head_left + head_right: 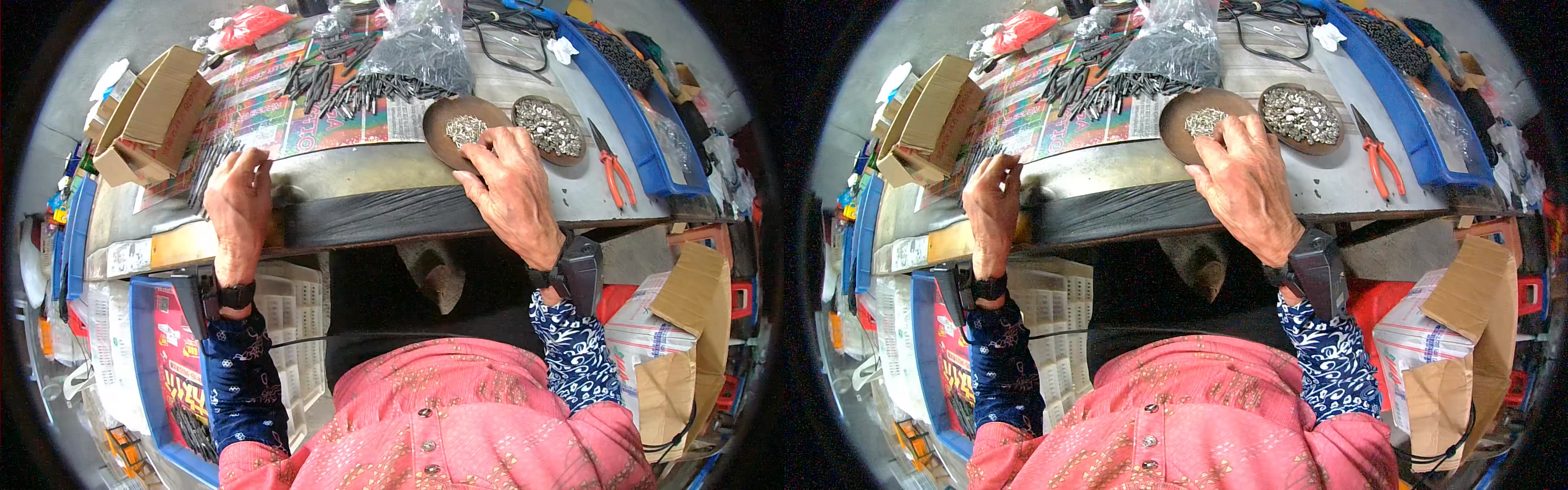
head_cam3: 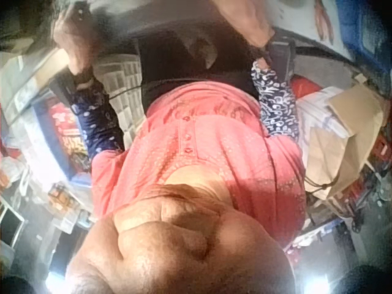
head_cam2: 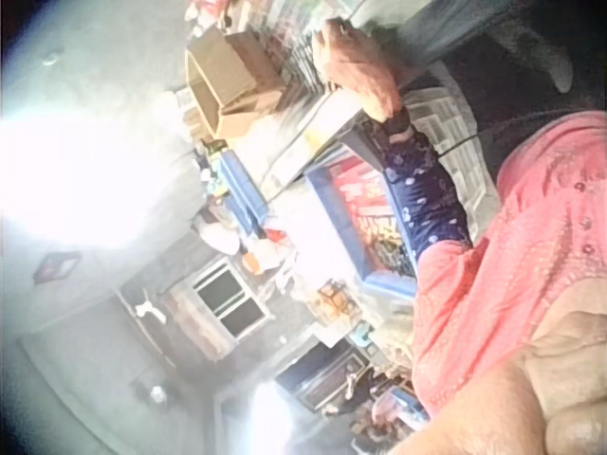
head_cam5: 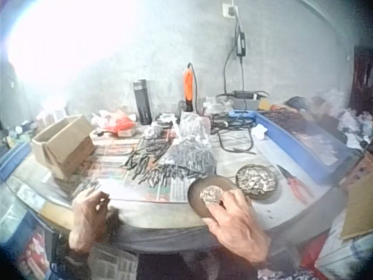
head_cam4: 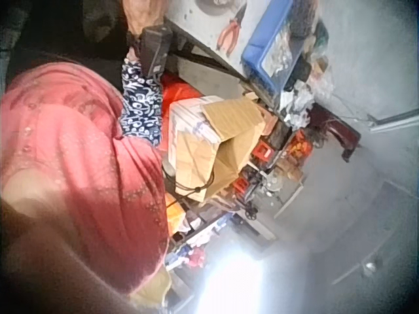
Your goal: The person repeatedly picks up small metal rods and silver components from two shallow bowls on a cluttered workbench. They insert the components into the rods by hand, then place the assembled units into a pile on the table. The process continues throughout the clip with no visible final destination for the finished items.
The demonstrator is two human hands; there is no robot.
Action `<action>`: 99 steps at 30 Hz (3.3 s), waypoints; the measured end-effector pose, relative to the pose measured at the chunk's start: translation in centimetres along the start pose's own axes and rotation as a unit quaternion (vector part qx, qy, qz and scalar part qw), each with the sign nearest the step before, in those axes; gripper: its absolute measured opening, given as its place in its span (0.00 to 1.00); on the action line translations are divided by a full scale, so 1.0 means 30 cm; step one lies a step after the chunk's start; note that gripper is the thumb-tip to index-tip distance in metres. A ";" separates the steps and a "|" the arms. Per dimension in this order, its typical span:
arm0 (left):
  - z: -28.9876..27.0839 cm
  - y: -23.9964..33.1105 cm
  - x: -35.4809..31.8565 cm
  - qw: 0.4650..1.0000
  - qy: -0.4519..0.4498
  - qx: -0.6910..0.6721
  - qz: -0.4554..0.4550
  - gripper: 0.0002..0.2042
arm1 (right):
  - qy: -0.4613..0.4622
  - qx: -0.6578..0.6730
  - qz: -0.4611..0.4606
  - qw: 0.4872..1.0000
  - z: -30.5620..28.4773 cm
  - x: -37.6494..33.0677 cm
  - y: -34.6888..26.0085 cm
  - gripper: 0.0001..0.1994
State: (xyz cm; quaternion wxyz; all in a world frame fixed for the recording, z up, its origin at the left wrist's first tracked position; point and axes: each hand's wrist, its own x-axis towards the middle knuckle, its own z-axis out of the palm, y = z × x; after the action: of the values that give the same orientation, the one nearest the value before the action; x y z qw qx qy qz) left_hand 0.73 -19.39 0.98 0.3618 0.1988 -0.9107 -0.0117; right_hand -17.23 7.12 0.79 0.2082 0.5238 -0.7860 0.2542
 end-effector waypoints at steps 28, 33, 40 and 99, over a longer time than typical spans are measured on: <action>0.286 -0.054 0.335 0.988 -0.142 0.045 0.049 0.07 | 0.114 0.186 0.047 0.975 0.033 -0.006 0.005 0.08; 0.329 -0.093 0.319 0.989 -0.104 0.059 0.083 0.09 | 0.122 0.183 0.047 0.974 0.039 -0.009 0.008 0.08; 0.295 -0.109 0.262 0.991 -0.067 0.058 0.096 0.06 | 0.147 0.207 0.052 0.966 0.019 -0.016 -0.003 0.09; -0.071 0.526 -0.226 0.606 -0.133 -0.739 -0.263 0.09 | 0.031 0.492 0.158 0.855 -0.065 -0.120 -0.211 0.05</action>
State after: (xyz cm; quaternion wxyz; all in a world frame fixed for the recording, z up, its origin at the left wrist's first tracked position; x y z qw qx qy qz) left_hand 1.04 -2.10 0.72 0.2419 0.0910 -0.5397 -0.8012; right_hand -9.92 8.88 1.33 -0.0954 0.4185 -0.6232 0.6537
